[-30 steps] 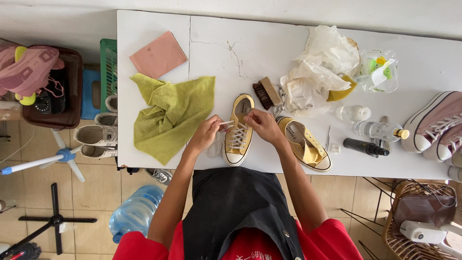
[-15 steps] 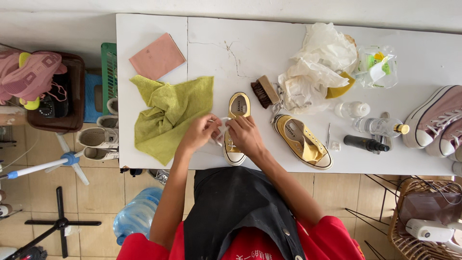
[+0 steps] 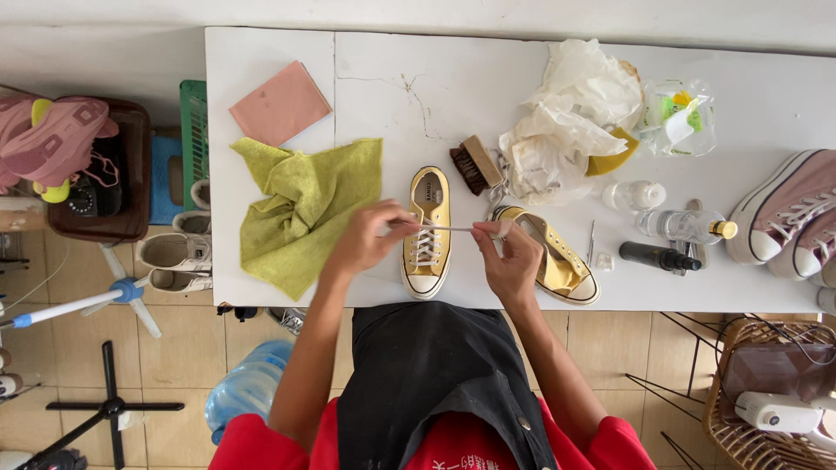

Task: The person threads white shoelaces through the eyelets of a yellow Converse sneaker on a white table. They pull the laces through each eyelet in sequence, adjusting tension and arranging the laces across the shoe's vamp.

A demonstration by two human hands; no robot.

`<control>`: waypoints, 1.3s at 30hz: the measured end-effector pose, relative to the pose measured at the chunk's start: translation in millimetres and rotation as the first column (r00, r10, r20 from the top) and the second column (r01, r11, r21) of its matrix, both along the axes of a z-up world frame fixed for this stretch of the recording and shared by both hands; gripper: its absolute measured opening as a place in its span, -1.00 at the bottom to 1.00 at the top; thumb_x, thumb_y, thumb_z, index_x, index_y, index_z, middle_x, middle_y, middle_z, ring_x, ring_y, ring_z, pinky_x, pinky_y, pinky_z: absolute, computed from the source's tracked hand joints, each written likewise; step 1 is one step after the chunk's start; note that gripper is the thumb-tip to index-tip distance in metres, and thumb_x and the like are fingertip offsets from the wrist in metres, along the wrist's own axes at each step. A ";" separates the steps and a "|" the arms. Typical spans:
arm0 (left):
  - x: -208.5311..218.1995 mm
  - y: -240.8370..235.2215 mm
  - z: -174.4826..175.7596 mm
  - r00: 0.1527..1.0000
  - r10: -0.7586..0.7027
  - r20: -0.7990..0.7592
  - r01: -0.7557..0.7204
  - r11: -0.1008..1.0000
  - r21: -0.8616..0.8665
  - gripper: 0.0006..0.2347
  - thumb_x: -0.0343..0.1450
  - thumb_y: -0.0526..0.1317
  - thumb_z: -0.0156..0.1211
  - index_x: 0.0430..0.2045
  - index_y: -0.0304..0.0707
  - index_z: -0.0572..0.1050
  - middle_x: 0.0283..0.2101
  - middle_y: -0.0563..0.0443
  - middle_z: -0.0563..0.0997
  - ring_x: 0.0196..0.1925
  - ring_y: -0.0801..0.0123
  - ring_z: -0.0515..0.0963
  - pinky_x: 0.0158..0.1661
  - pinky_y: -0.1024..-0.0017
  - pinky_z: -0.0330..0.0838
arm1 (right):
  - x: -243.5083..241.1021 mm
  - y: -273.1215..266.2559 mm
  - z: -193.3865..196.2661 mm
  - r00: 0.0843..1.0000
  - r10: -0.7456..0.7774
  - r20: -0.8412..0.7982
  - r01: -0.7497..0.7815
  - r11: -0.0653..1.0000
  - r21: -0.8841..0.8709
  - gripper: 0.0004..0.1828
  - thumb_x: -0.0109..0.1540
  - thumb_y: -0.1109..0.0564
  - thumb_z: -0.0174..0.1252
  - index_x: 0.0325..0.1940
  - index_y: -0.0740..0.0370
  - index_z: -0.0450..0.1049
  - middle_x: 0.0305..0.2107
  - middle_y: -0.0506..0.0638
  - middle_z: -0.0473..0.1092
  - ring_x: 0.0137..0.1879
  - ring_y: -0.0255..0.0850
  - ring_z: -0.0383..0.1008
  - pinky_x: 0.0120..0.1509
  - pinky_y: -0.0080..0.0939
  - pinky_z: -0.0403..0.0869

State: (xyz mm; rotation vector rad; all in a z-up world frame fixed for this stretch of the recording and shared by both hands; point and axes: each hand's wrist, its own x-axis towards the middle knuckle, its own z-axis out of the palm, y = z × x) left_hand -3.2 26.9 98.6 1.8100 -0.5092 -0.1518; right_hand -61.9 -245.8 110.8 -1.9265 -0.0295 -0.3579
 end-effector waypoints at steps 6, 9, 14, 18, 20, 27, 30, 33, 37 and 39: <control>-7.5 30.1 -18.3 0.995 -0.009 -0.095 0.073 0.716 0.694 -0.88 0.55 -0.18 0.39 -0.07 -0.01 0.74 0.26 -0.05 0.66 0.44 0.08 0.56 0.46 0.01 0.35 | -0.7 20.9 -46.2 0.971 0.099 -0.217 -0.101 0.995 0.001 -0.89 0.26 0.20 0.51 -0.17 0.01 0.79 -0.55 -0.03 0.62 -0.34 -0.13 0.61 -0.05 -0.11 0.54; -11.8 0.5 -12.1 0.980 -0.115 -0.162 0.184 0.832 0.523 -0.82 0.54 -0.21 0.39 0.01 -0.15 0.71 0.27 -0.04 0.67 0.45 0.12 0.56 0.47 0.08 0.39 | 1.5 35.4 -57.7 0.948 0.223 -0.228 -0.223 0.974 0.027 -0.91 0.26 0.21 0.48 -0.17 0.06 0.77 -0.55 -0.02 0.61 -0.37 -0.10 0.58 -0.09 -0.09 0.56; -11.9 -9.7 -32.8 0.987 -0.137 -0.081 0.158 0.899 0.408 -0.73 0.45 -0.11 0.51 -0.08 -0.24 0.66 -0.02 -0.13 0.66 0.10 -0.09 0.68 0.15 0.01 0.58 | 12.1 31.7 -58.7 0.907 0.277 -0.317 -0.317 0.945 -0.080 -0.74 0.23 0.20 0.45 0.00 0.10 0.68 -0.31 0.10 0.58 -0.27 0.04 0.65 -0.10 0.05 0.58; -20.1 -13.9 -68.2 0.991 -0.125 0.052 0.084 0.866 0.493 -0.85 0.47 -0.15 0.48 -0.32 -0.19 0.63 -0.14 0.01 0.64 -0.02 0.03 0.70 0.03 0.14 0.63 | 11.5 28.9 -69.3 0.893 0.253 -0.372 -0.317 0.941 -0.120 -0.75 0.33 0.16 0.40 0.11 0.11 0.65 -0.24 0.11 0.59 -0.20 0.07 0.70 -0.05 0.07 0.62; -20.1 -15.7 -72.5 0.991 -0.116 0.068 0.068 0.867 0.493 -0.86 0.48 -0.14 0.46 -0.33 -0.15 0.62 -0.15 0.05 0.64 -0.03 0.06 0.69 0.03 0.16 0.63 | 11.6 26.2 -75.1 0.891 0.229 -0.393 -0.300 0.945 -0.132 -0.72 0.32 0.11 0.44 0.10 0.13 0.64 -0.22 0.12 0.61 -0.19 0.08 0.70 -0.05 0.09 0.61; -24.1 -14.5 -80.8 0.989 -0.089 0.114 0.017 0.855 0.518 -0.90 0.49 -0.13 0.46 -0.34 -0.03 0.64 -0.18 0.15 0.64 -0.05 0.22 0.70 0.01 0.25 0.62 | 17.2 11.8 -101.7 0.838 0.265 -0.478 -0.314 0.949 -0.024 -0.73 0.20 0.13 0.51 -0.03 0.06 0.67 -0.34 -0.06 0.66 -0.25 -0.16 0.65 -0.15 -0.22 0.53; -22.4 -15.6 -86.7 0.983 -0.110 0.149 0.010 0.836 0.548 -0.89 0.48 -0.14 0.49 -0.35 -0.05 0.65 -0.19 0.14 0.64 -0.06 0.23 0.70 0.00 0.26 0.62 | 20.3 10.3 -101.9 0.833 0.288 -0.471 -0.348 0.936 -0.043 -0.84 0.20 0.15 0.49 -0.14 0.09 0.70 -0.39 -0.01 0.62 -0.31 -0.12 0.59 -0.17 -0.11 0.53; -20.8 -17.9 -67.0 0.978 -0.129 0.165 0.013 0.823 0.568 -0.85 0.48 -0.08 0.50 -0.35 -0.07 0.67 -0.18 0.12 0.65 -0.05 0.22 0.69 -0.01 0.26 0.61 | 22.1 9.1 -86.0 0.852 0.338 -0.400 -0.405 0.910 -0.092 -0.86 0.23 0.14 0.47 -0.14 0.11 0.68 -0.25 0.08 0.57 -0.20 0.04 0.63 -0.09 0.04 0.57; -9.2 -25.7 -23.3 0.990 -0.126 -0.065 0.141 0.933 0.332 -0.79 0.56 -0.03 0.40 -0.06 -0.09 0.71 -0.14 -0.03 0.69 -0.02 0.14 0.69 0.08 0.22 0.61 | 19.6 17.6 -69.2 0.871 0.381 -0.311 -0.431 0.895 -0.110 -0.87 0.22 0.24 0.43 -0.18 0.10 0.67 -0.40 -0.01 0.62 -0.24 0.00 0.70 -0.10 -0.05 0.60; -9.7 -25.8 -40.1 0.985 -0.096 -0.146 0.126 0.968 0.217 -0.88 0.56 -0.12 0.39 -0.16 -0.09 0.73 -0.26 -0.02 0.72 -0.15 0.03 0.73 -0.04 0.15 0.62 | 21.9 21.1 -62.6 0.901 0.389 -0.195 -0.417 0.899 -0.133 -0.86 0.25 0.30 0.41 -0.20 0.08 0.69 -0.37 0.01 0.61 -0.23 0.01 0.66 -0.10 -0.10 0.59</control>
